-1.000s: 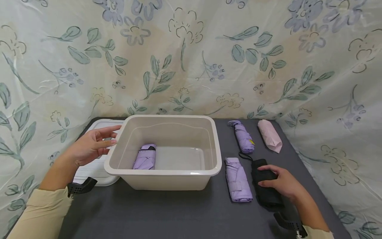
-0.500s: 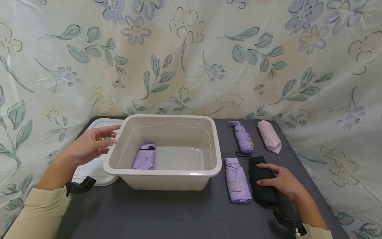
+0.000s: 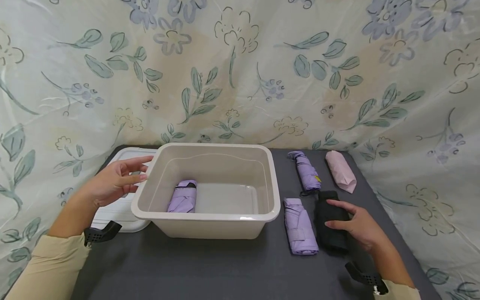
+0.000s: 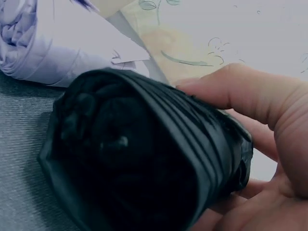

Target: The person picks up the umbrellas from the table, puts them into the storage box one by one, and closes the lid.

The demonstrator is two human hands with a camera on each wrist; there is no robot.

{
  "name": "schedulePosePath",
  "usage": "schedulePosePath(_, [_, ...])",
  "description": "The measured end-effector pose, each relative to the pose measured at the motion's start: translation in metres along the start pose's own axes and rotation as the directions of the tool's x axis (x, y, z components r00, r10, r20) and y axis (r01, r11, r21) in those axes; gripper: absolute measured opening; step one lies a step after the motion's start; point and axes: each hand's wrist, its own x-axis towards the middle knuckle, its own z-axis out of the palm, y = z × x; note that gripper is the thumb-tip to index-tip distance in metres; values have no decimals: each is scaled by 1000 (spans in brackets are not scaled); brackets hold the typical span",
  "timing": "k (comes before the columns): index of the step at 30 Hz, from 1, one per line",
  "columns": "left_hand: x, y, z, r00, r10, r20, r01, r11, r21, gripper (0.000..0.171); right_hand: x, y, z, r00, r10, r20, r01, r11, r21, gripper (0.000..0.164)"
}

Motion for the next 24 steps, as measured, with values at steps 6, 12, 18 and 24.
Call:
schedulePosePath(6, [0,2,1,1000,-9,-6,9,1000,-1,65,-1,-8,-3,1000,-21,-6,21,1000,16,77])
schedulePosePath(12, [-1,1,2,1000,-14,-10,14,1000,-12,66,-1,-17,-7,998,-63,19,63,998,18,78])
schedulePosePath(18, [-3,0,3,1000,-11,-10,11,1000,-12,66,-2,-26,-9,997,-76,20,76,997,-20,81])
schedulePosePath(24, [-6,1,5,1000,-13,-19,13,1000,-6,69,-3,-35,-9,994,-102,42,102,995,7,79])
